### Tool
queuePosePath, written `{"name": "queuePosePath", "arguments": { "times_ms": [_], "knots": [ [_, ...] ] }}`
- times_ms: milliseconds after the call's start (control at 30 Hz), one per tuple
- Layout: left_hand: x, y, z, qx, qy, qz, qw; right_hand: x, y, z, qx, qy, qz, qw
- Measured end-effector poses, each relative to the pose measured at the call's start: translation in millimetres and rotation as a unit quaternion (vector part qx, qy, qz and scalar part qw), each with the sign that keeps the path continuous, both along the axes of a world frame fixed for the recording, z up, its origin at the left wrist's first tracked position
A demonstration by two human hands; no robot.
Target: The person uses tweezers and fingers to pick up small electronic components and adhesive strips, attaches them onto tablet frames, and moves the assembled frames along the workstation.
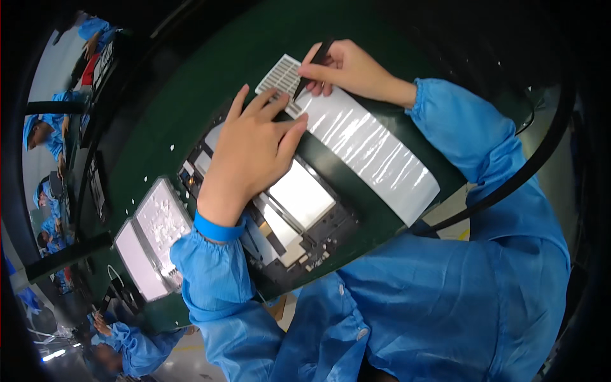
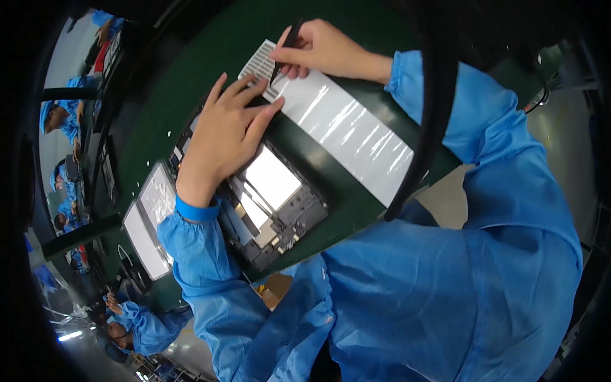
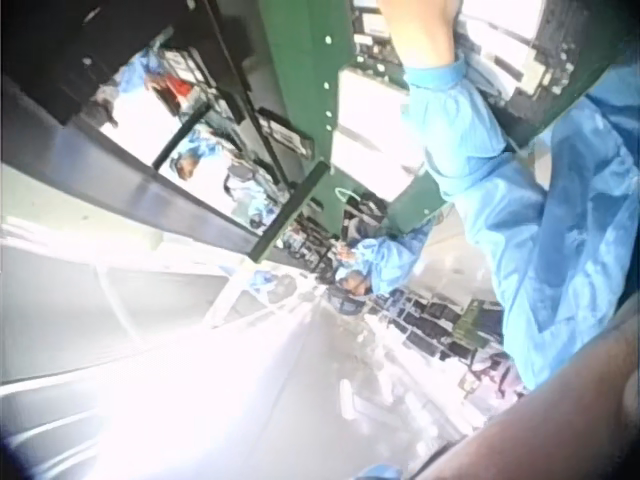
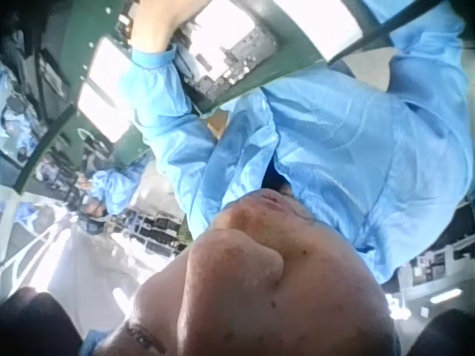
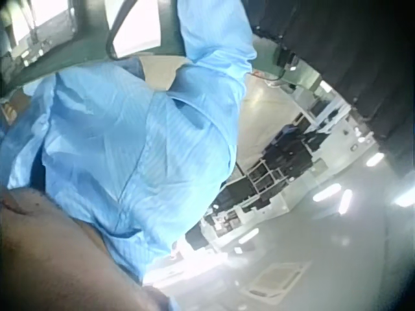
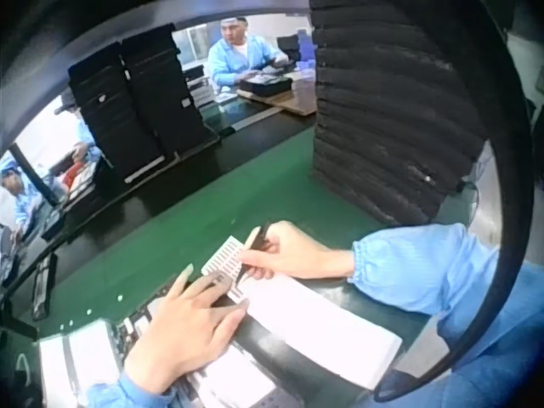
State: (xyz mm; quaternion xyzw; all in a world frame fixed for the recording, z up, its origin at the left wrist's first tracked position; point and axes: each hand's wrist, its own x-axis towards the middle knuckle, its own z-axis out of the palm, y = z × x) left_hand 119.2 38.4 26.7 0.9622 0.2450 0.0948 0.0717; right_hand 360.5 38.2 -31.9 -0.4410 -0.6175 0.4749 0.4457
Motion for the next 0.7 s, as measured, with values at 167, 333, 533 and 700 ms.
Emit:
{"name": "queuePosePath", "arguments": {
  "times_ms": [167,333,533,700],
  "knots": [
    [-1.2,-0.9,-1.6,0.002,-0.022,0.006,1.0,-1.6,1.6,1.6,0.008,-0.009,0.001,1.0],
    [-1.4,-1.3,-4.1,0.006,-0.035,0.005,0.999,-0.1,2.7,5.3,-0.006,-0.028,0.008,1.0],
    [-1.7,-2.5,-0.7,0.01,0.009,0.008,1.0,1.2,2.4,6.6,-0.002,-0.021,0.008,1.0],
    [0.9,-2.6,-2.0,0.011,0.005,0.013,1.0,3.9,3.1,4.3,0.008,-0.028,0.005,1.0]
  ]
}}
